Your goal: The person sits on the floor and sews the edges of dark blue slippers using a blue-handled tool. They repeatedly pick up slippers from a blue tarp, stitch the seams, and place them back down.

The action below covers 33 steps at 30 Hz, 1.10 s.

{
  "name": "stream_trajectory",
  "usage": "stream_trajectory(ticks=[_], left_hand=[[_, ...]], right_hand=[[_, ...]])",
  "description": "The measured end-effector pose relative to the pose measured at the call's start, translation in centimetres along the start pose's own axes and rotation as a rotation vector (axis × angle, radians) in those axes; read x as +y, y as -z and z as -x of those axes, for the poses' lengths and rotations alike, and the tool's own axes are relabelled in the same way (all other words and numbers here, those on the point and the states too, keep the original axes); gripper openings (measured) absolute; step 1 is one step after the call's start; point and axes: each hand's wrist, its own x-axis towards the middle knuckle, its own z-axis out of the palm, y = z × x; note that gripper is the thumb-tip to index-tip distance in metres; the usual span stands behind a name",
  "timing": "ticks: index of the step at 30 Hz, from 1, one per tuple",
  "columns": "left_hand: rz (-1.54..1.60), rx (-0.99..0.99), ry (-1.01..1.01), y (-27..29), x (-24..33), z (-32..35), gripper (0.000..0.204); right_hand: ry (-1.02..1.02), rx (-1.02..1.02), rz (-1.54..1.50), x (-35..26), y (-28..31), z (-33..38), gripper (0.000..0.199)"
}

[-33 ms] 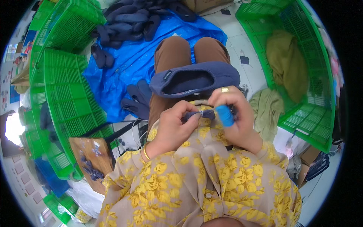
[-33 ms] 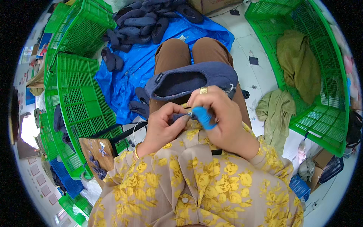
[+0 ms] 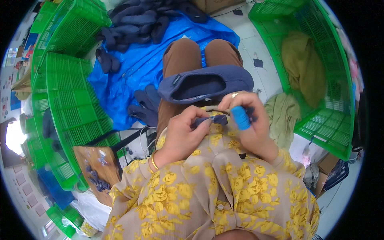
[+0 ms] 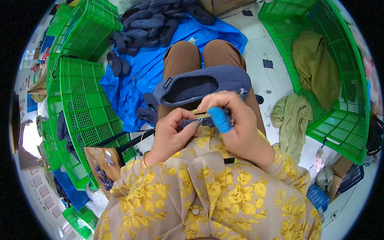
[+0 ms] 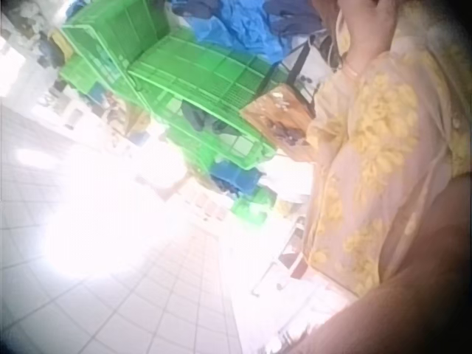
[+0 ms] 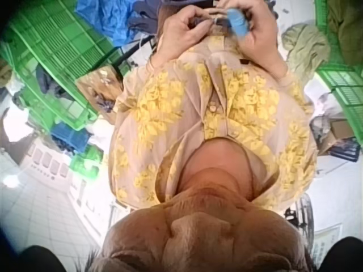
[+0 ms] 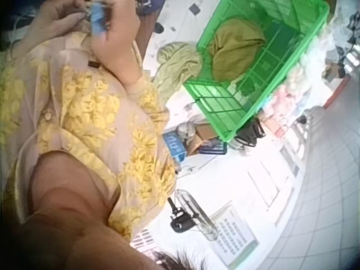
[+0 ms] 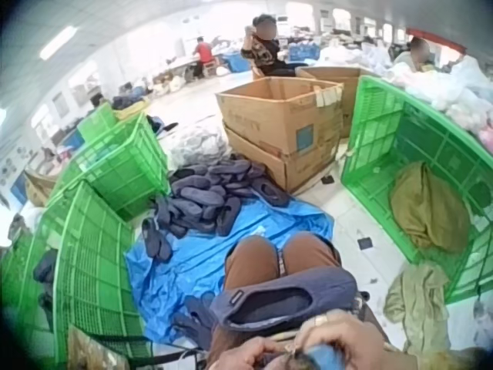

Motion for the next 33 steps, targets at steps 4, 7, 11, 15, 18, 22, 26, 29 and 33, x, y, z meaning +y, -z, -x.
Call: stream_trajectory(ticks=[4,7,11,15,18,22,26,29,33], left_hand=[[0.038,-0.105,-0.007,0.6,0.2,-0.2,0.014],[-0.048,-0.129,-0.037,1.3,0.6,-0.3,0.014],[-0.072,-0.125,-0.097,1.8,0.6,-0.4,0.012],[-0.210,-0.114,-0.198,2.6,1.2,-1.1,0.010],[-0.189,-0.154,-0.238,2.7,1.5,-1.9,0.009],[-0.235,-0.237,-0.337,1.1,2.3,-2.8,0.008],[-0.189,-0.235,-0.180,0.3,3.7,-4.1,0.010],[-0.205,-0.267,-0.212,-1.2,4.9,-4.9,0.011],[-0.159,-0.336,-0.101,-1.6,5.3,-5.5,0.010]], right_hand=[[-0.232,0.142,-0.386,-0.9,0.4,0.3,0.007],[-0.231,0.292,-0.677,-3.1,4.2,-1.1,0.013],[-0.078,0.372,-0.725,-4.4,15.8,-0.3,0.025],[-0.008,0.743,-0.518,-9.1,33.1,4.8,0.016],[-0.075,0.861,-0.515,-11.8,48.1,12.2,0.009],[-0.087,1.025,-0.305,-12.8,53.5,16.8,0.013],[-0.042,1.111,0.404,-9.5,39.4,10.8,0.016],[0.050,0.586,0.862,-3.9,18.6,5.4,0.023],[0.050,-0.117,1.053,-2.7,5.5,2.6,0.058]])
